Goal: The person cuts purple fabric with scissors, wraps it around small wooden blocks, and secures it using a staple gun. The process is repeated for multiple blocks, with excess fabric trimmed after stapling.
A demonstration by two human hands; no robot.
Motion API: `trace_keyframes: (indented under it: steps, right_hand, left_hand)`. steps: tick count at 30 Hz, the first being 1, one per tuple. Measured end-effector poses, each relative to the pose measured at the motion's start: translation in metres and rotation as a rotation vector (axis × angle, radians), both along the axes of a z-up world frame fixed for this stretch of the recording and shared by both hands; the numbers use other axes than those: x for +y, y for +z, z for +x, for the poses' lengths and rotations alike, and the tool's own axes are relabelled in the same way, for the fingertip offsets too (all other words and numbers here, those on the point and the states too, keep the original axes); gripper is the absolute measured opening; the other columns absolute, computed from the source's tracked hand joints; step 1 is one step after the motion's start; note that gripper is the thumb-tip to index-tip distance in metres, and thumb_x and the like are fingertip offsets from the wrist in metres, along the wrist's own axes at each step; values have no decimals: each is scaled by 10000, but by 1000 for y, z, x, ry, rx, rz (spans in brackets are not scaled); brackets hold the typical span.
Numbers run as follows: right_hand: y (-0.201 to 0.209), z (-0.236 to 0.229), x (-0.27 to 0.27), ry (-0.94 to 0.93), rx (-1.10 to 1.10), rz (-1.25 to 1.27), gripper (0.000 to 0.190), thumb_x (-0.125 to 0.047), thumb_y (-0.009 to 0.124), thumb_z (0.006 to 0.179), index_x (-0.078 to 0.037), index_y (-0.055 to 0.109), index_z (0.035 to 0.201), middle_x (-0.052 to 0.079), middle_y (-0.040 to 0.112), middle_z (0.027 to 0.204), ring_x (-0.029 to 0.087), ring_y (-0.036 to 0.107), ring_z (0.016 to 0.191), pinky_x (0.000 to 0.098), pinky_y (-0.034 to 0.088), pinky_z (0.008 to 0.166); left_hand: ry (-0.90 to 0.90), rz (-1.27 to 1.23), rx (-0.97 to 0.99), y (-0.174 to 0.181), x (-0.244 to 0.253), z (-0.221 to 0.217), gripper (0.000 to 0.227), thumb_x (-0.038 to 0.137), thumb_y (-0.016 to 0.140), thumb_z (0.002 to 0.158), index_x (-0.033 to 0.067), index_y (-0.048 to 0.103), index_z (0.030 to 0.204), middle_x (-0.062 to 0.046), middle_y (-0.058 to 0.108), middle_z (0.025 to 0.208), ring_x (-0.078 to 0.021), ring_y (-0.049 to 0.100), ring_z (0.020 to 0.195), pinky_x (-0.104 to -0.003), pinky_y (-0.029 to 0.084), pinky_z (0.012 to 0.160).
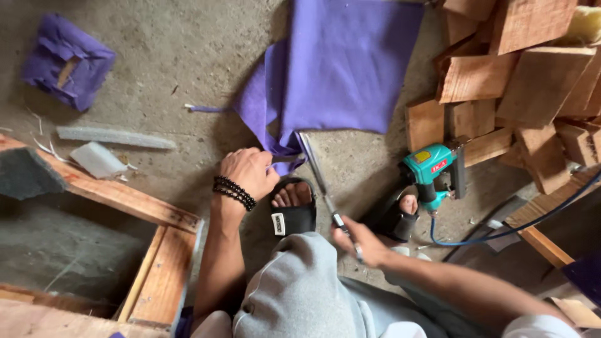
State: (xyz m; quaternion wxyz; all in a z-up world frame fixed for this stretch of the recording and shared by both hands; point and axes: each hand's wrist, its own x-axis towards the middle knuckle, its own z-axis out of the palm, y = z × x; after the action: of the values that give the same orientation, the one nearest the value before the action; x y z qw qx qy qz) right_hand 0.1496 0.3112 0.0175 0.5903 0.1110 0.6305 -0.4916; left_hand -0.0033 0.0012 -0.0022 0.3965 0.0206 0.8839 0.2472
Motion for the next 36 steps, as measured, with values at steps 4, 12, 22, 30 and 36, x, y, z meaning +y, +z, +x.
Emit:
trace_keyframes:
  steps: [4,12,22,30,36]
  right_hand:
    - [-8,1,-37,-129,27,-47,497,-558,490,1005,-89,563,1153,-3,591,905,111,539,872,310,495,781]
    - [10,-12,-48,-265,-89,-144,462,-534,428,1049,-97,554,1129,-33,540,933,70,492,873,251,445,775]
    - [16,-38,-73,-289,-44,-61,473,-530,341,1062,-104,548,1077,-22,520,851,84,478,777,245,433,710]
    - [2,-35,-79,-479,-137,-139,484,-568,427,1027,-94,521,1010,-30,499,828,81,472,728,250,433,647]
    - [-11,-27,-82,-574,-235,-58,424,-492,559,1008,-79,526,918,-24,482,720,76,439,618,251,400,557]
  left_hand:
    - [-73,-146,-83,-6,1,2,162,202,674,772,69,765,779,-198,737,881,-388,710,898,-514,549,822]
    - [120,158,65,19,-2,-16,357,355,740,862,57,690,1052,-170,716,1051,-378,694,981,-495,542,834]
    - [605,199,121,-32,51,-25,318,314,714,946,6,635,954,-189,698,754,-391,714,711,-469,528,615]
    - [680,373,11,-55,39,-16,376,289,760,921,-11,614,750,-75,620,585,-124,550,529,-334,427,494]
    - [788,578,-155,-79,28,-9,354,251,733,959,7,619,729,25,574,601,-25,465,547,-266,369,467]
